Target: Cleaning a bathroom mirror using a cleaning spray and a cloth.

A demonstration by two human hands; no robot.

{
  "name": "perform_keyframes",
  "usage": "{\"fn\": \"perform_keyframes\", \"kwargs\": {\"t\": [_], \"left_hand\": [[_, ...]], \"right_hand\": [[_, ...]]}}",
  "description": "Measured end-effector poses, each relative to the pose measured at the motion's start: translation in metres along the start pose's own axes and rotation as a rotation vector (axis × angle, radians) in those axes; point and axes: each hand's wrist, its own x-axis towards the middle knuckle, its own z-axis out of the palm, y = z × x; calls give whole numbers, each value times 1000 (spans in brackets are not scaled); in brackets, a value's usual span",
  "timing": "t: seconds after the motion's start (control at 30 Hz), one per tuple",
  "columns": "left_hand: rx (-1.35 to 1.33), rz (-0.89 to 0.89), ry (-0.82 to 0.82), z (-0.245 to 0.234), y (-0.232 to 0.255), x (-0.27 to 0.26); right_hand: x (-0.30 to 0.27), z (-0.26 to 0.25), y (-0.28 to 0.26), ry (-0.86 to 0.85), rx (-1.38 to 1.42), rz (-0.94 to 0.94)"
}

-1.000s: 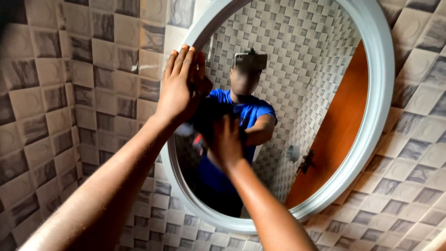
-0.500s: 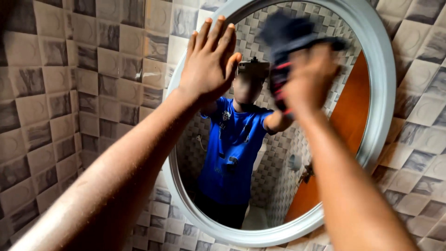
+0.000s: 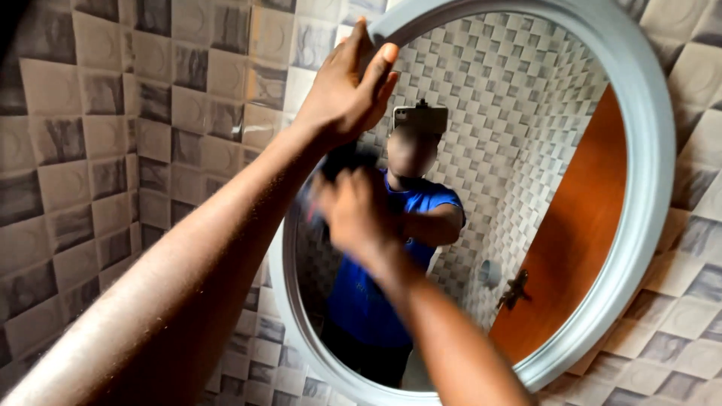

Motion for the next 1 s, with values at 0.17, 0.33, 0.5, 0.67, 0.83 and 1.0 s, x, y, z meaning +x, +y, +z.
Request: {"fn": "perform_keyframes", "kwargs": {"t": [0.17, 0.33, 0.5, 0.67, 0.83, 1.0], "left_hand": [[137, 49, -52, 10, -9, -7], [266, 49, 3, 20, 7, -7], [463, -121, 48, 27, 26, -8], [451, -46, 25, 19, 11, -12], [469, 46, 5, 12, 9, -11], [323, 82, 52, 11, 18, 11]], "right_hand": [[-82, 41, -49, -55, 222, -382], [-31, 6, -3, -26, 15, -493], [25, -50, 89, 84, -53, -295], [-13, -52, 222, 360, -169, 271], [-38, -115, 215, 416, -432, 541], [-5, -78, 230, 507, -367, 694]]}}
